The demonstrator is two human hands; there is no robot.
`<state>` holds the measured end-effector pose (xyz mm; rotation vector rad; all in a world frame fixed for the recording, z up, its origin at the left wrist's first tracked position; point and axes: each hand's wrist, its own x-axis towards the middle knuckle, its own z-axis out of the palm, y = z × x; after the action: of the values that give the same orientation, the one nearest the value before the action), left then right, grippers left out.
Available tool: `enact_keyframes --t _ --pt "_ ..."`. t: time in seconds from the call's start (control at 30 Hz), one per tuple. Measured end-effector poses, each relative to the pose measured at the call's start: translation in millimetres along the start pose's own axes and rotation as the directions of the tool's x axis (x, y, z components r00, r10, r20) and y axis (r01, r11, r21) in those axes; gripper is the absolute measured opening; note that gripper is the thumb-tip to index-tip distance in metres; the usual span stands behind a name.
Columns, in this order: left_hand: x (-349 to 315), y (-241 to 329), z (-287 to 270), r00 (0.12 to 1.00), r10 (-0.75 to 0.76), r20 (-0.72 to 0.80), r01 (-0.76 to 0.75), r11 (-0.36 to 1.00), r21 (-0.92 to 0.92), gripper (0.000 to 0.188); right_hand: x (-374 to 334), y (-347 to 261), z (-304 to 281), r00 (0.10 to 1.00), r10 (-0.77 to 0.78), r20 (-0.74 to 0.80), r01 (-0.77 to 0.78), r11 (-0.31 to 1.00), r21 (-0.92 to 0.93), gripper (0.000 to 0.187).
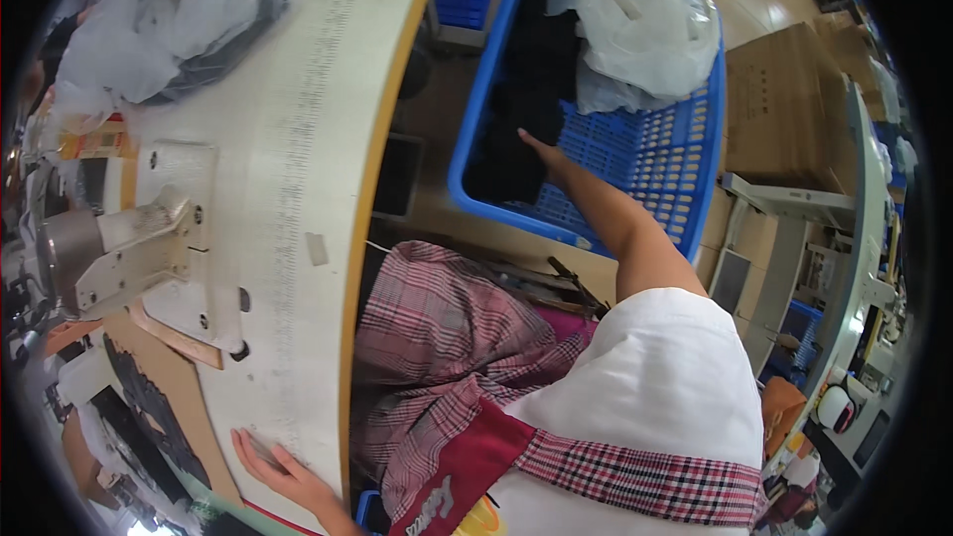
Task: The person repeatedly picks up small black fabric pieces and aligns them with a larger black fabric piece on a white work surface. They smooth the pieces into place and then move the assembled unit to a pile on the right side of the table. The process is repeated multiple times throughout the clip.
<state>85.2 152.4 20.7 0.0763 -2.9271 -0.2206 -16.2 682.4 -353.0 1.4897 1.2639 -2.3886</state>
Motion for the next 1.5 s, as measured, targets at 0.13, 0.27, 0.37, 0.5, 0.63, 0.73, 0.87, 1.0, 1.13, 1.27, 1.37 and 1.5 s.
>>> enact_keyframes --t 0.13,0.27,0.37,0.5,0.63,0.73,0.87,1.0,1.13,1.27,1.37,1.5 --pt "-3.0 -0.9 -2.7 0.999 -0.035 0.009 0.035 0.998 0.052 0.046 9.2 1.1 1.1 0.987 0.105 0.123 -0.11 0.993 0.039 0.088" --pt "-5.9 0.5 -2.9 0.999 -0.054 0.008 0.053 0.997 0.064 0.047 -24.0 -23.6 14.9 0.937 0.172 0.305 -0.221 0.966 0.132 0.089" --pt "-5.6 1.8 -2.8 0.999 -0.045 0.008 0.044 0.997 0.062 0.047 -13.1 -19.0 6.6 0.929 0.225 0.295 -0.251 0.967 0.052 0.089" --pt "-7.6 2.0 -2.6 1.0 -0.017 -0.004 0.018 0.998 0.063 0.044 -18.5 -21.9 14.4 0.919 0.201 0.338 -0.2 0.979 -0.039 0.088" --pt "-9.2 -0.5 -2.1 1.0 -0.015 -0.005 0.015 0.999 0.029 0.046 -34.7 -37.4 23.5 0.942 0.207 0.264 -0.193 0.978 -0.079 0.074" --pt "-7.8 -1.5 -1.1 1.0 -0.013 -0.016 0.012 0.999 -0.034 0.046 -39.8 -64.7 3.8 0.936 0.203 0.288 -0.193 0.979 -0.062 0.059" --pt "-6.2 1.4 -1.3 0.997 -0.066 -0.027 0.061 0.986 -0.154 0.046 -125.3 -138.3 -8.4 0.967 0.022 0.252 0.081 0.918 -0.389 0.055" --pt "-7.6 -6.1 1.1 0.999 -0.027 -0.036 0.021 0.99 -0.143 0.047 -222.6 -207.4 -2.8 0.882 -0.348 0.318 0.44 0.85 -0.291 0.054" --pt "-6.2 3.2 -0.7 1.0 0.014 -0.013 -0.017 0.936 -0.352 0.05 -325.6 -226.9 78.0 0.739 -0.46 0.493 0.409 0.887 0.214 0.058" --pt "1.9 31.7 -6.0 0.979 0.068 0.194 0.147 0.43 -0.891 0.07 -365.2 -173.2 187.6 0.683 -0.228 0.694 0.118 0.972 0.203 0.042" --pt "18.2 66.4 -14.2 0.975 0.11 0.191 0.174 0.148 -0.974 0.099 -379.8 -122.5 244.4 0.684 0.004 0.73 0.013 1.0 -0.018 0.05" --pt "59.7 95.1 -11.6 0.947 0.258 -0.19 -0.312 0.606 -0.732 0.112 -379.8 -114.4 263.6 0.699 0.027 0.714 0.165 0.966 -0.199 0.062"
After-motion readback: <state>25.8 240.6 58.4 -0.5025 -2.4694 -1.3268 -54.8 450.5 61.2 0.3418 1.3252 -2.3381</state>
